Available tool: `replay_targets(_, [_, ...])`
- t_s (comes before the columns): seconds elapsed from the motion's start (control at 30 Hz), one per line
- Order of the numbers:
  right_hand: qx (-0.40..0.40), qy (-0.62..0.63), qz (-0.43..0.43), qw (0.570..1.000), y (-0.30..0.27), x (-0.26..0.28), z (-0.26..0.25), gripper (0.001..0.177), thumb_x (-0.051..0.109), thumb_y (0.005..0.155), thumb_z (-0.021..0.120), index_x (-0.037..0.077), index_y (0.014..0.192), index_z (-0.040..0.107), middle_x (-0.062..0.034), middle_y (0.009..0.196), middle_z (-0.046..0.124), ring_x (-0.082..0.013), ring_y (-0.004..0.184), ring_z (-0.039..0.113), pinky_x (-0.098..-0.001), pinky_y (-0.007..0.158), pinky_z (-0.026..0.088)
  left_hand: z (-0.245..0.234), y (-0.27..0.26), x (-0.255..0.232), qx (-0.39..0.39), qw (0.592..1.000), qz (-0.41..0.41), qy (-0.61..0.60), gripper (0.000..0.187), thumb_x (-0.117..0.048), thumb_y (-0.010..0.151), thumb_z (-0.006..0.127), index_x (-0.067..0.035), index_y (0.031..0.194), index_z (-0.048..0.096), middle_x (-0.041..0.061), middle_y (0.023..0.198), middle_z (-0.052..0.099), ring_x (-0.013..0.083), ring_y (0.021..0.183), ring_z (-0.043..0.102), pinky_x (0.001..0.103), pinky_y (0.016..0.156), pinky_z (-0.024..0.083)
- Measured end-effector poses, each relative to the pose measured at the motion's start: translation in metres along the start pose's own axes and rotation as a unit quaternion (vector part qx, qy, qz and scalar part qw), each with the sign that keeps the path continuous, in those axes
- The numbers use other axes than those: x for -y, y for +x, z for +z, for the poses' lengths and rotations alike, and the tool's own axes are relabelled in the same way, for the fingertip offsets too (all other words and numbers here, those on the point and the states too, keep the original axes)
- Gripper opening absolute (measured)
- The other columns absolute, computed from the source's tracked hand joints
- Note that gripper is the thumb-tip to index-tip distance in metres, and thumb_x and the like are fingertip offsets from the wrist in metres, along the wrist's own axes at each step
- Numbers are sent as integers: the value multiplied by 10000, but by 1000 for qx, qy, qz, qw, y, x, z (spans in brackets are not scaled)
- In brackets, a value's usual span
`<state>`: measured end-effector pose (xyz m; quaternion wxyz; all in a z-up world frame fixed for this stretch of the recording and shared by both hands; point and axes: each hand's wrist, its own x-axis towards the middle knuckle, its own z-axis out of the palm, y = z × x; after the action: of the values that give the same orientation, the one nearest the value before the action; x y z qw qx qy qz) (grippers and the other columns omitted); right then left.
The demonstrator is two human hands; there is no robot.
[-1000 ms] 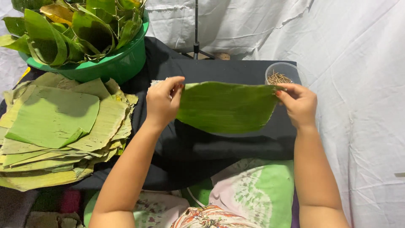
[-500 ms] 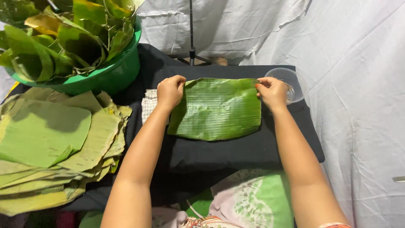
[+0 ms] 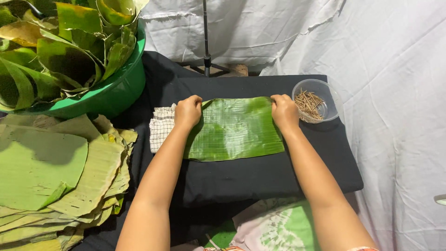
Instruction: Wiping banana leaves clean with a cloth and folding them into cones secured with small sticks.
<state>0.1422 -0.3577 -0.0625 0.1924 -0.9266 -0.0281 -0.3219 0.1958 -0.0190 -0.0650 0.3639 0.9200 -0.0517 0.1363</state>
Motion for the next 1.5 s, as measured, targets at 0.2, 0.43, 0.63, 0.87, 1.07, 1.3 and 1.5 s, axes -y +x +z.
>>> replay_targets(0.2, [-2,37,-30,999,-28,1,-20,218,61,883,710,52,1094,762,-164,1026,720,-373,932,696,-447,847,563,-1,-2,9,-19,998,60,23,203,-221,905,724,-123,1079,758,117,1005,748,350,945,706,479,846,543])
replay_targets(0.43, [154,21,161,975,-71,20,-73,323,176,825,789,76,1130,757,-167,1017,725,-300,828,738,-416,806,573,-72,-74,-13,-40,982,48,176,412,-202,777,783,-98,1165,689,161,1158,608,386,1120,576,530,952,471])
replay_targets(0.63, [158,59,189,967,-88,8,-66,419,202,812,814,73,1204,740,-147,1035,757,-275,903,741,-385,844,574,-78,-103,-13,38,976,-60,207,519,-191,692,806,-94,1183,664,199,1279,524,462,1190,479,592,947,455])
replay_targets(0.87, [158,158,294,929,-83,21,-72,507,183,760,845,92,1239,706,-94,1037,738,-188,864,720,-345,789,572,-81,-110,-7,73,975,-45,204,610,-123,655,779,-61,1244,630,184,1330,499,436,1234,473,522,993,476])
replay_targets(1.07, [102,112,175,973,-103,7,-51,436,138,739,876,80,1149,742,-105,1044,668,-172,749,687,-328,764,570,-87,-123,-9,11,974,-71,217,598,-253,762,751,-118,1331,624,119,1402,493,444,1303,440,591,999,432])
replay_targets(1.3, [69,136,162,975,-108,18,-60,251,17,795,802,98,1032,791,-88,1049,662,-194,781,678,-330,734,571,-87,-127,17,74,981,-107,142,597,-257,884,613,-222,1475,539,81,1636,334,487,1373,358,654,1058,355])
replay_targets(1.5, [55,127,89,986,-113,14,-54,227,-27,822,745,123,980,809,-103,1065,654,-235,873,698,-343,745,593,-106,-133,8,42,953,23,298,639,-268,766,693,-251,1399,598,83,1517,462,473,1440,311,610,1122,269])
